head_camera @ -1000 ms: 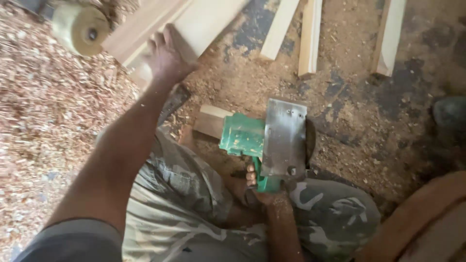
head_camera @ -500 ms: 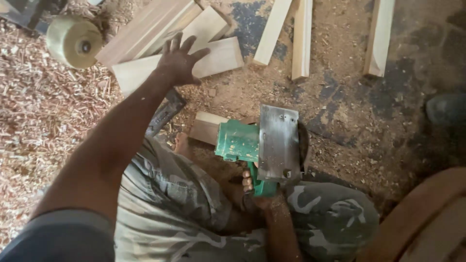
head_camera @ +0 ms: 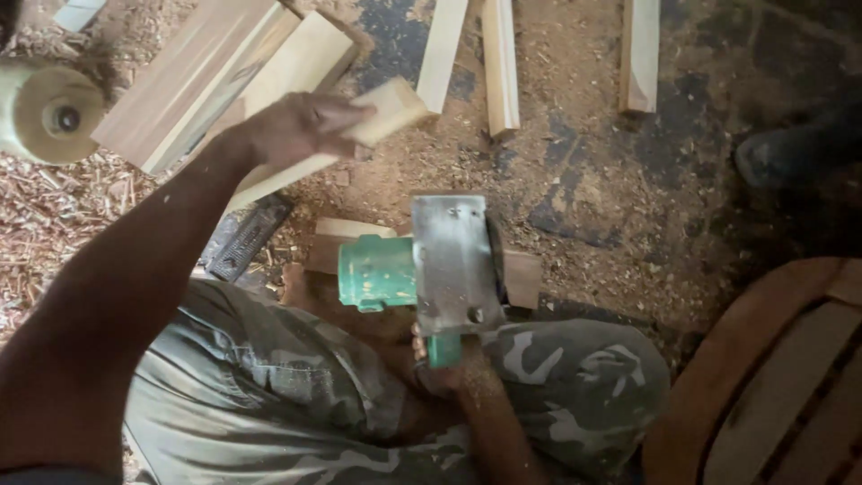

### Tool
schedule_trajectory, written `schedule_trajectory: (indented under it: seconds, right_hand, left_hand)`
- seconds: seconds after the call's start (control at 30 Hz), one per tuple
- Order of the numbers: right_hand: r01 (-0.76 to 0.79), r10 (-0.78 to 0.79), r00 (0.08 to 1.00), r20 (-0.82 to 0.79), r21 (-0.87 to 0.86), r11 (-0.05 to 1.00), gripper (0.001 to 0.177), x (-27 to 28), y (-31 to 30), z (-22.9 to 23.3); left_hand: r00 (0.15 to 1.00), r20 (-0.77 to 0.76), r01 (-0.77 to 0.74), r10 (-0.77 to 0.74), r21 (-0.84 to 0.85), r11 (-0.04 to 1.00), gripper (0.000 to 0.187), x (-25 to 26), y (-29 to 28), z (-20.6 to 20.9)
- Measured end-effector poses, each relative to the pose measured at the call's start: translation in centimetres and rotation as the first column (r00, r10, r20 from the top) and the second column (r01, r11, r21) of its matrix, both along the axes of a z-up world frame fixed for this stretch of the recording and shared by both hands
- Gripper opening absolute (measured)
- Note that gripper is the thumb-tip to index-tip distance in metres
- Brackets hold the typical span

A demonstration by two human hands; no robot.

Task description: Using a hand-held power planer to smooth and shape wooden pieces and measuring them with a tape measure.

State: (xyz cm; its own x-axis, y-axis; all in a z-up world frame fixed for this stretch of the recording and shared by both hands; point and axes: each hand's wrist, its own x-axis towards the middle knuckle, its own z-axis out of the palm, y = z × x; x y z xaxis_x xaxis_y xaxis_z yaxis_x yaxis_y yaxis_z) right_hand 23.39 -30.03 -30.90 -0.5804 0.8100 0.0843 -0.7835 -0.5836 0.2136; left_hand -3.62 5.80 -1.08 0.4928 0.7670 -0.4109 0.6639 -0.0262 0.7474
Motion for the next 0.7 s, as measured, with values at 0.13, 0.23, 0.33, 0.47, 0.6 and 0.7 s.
schedule_trajectory:
  seconds: [0.13,0.23,0.33,0.47,0.6,0.7]
  right_hand:
    - [0.007,0.066,0.964,0.258,-0.273,0.962,0.059,-0.8,0.8,2.4]
    - [0.048,0.130,0.907,0.400,-0.406,0.913,0.047,-2.1,1.6,5.0]
    - [0.154,0.252,0.758,0.601,-0.541,0.827,0.043,-2.8,2.8,9.8]
    - [-0.018,0.316,0.889,0.332,-0.664,0.748,0.066,-2.9,3.2,9.9]
    - [0.000,0.255,0.864,0.434,-0.507,0.862,0.048,-2.9,1.9,7.5]
    - [0.042,0.271,0.713,0.647,-0.425,0.904,0.043,-2.9,2.9,8.9]
  left_hand:
    - [0.983,0.082,0.161,-0.162,0.021,0.987,0.063,2.9,-3.0,1.4]
    - [0.939,-0.044,0.343,-0.341,0.050,0.938,0.056,4.2,-4.0,0.6]
    - [0.863,-0.241,0.499,-0.443,0.281,0.820,0.055,4.3,-4.4,-0.6]
    - [0.896,-0.165,0.444,-0.413,0.288,0.848,0.060,4.4,-4.4,-0.9]
    - [0.880,-0.196,0.472,-0.432,0.278,0.836,0.060,4.2,-4.5,-1.2]
    - [0.882,-0.218,0.467,-0.418,0.279,0.839,0.059,4.2,-4.7,-0.6]
